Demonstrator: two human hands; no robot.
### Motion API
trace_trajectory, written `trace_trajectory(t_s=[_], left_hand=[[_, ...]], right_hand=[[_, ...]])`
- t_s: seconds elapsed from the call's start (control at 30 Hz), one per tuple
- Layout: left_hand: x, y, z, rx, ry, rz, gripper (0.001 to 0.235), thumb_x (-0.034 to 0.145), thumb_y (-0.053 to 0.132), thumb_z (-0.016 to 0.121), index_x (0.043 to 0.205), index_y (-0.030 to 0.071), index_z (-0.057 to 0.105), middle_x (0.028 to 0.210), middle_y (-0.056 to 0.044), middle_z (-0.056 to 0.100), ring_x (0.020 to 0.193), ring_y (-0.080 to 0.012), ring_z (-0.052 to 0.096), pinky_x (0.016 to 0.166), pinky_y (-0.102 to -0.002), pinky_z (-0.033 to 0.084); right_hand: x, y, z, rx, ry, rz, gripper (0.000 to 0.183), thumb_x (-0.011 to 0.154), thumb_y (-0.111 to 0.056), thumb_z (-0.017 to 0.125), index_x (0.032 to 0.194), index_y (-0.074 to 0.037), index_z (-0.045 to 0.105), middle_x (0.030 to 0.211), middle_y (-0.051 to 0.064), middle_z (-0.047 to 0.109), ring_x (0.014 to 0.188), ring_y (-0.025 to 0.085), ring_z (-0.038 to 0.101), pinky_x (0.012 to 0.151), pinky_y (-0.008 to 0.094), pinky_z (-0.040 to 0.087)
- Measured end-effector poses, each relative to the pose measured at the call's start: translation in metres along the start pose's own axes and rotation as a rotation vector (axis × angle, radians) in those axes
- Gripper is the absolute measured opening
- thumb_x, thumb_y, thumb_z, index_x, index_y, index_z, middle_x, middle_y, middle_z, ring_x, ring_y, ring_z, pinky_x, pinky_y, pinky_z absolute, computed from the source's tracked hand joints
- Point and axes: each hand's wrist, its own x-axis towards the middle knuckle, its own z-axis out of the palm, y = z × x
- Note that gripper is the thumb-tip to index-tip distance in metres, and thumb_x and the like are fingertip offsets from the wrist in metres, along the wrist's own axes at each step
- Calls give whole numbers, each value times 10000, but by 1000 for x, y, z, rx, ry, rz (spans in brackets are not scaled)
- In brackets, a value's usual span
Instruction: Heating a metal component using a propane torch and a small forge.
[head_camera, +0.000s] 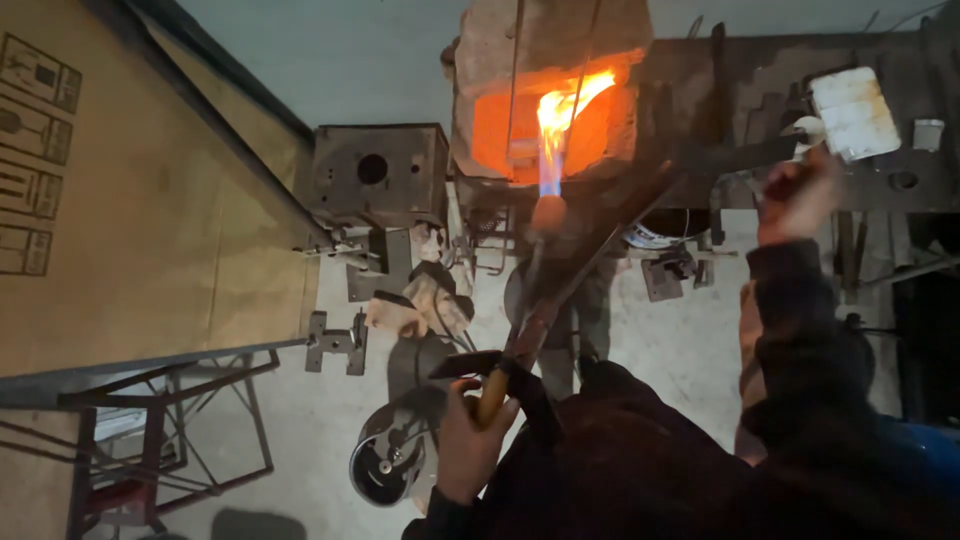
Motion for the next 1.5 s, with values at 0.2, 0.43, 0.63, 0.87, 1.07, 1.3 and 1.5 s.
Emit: trace_trajectory(t_s=[0.2,0.43,0.63,0.87,1.07,1.3,1.5], left_hand=[[-17,17,-20,102,-23,-43,575,770,437,804,1268,206,635,963,-40,776,776,-198,721,712,-326,580],[-14,3,-11,300,-102,89,384,961,482,561,1132,142,607,839,-143,735,724,-405,664,668,-519,463],[-14,13,-3,201,-57,-12,416,960,498,551,1103,118,639,776,-104,704,653,-289,633,650,-423,486],[-12,20,12,199,12,42,446,951,499,582,1106,81,596,710,-128,678,599,-332,633,609,-462,489],[-14,22,12,164,63,44,496,938,517,601,1163,77,556,748,-153,708,605,-340,653,600,-469,495],[-12,22,-3,333,29,34,652,845,665,613,1219,130,611,804,-103,783,673,-346,739,616,-439,538],[-13,18,-7,414,209,214,567,798,612,725,1116,143,720,946,-102,726,758,-324,706,664,-424,557]], right_hand=[[-187,-9,-5,-622,-61,-195,220,1082,-212,439,866,-189,473,654,-56,465,583,90,434,607,238,399],[-305,44,70,-831,-592,329,185,962,-207,688,1008,-33,730,743,-8,618,624,86,488,555,231,373],[-302,89,112,-824,-748,439,435,927,-329,744,656,-93,499,608,-29,461,530,83,406,505,226,377],[-320,93,135,-791,-752,242,305,965,-235,681,752,-26,619,679,-16,556,623,84,463,585,234,411],[-342,67,158,-697,-739,251,329,1017,-183,621,715,-63,568,618,-10,547,554,92,441,538,244,376],[-319,86,121,-694,-715,280,237,980,-214,685,948,17,724,813,-4,664,699,69,531,659,208,445],[-321,62,137,-792,-694,387,314,970,-256,654,945,43,744,731,67,694,529,116,561,494,240,449]])
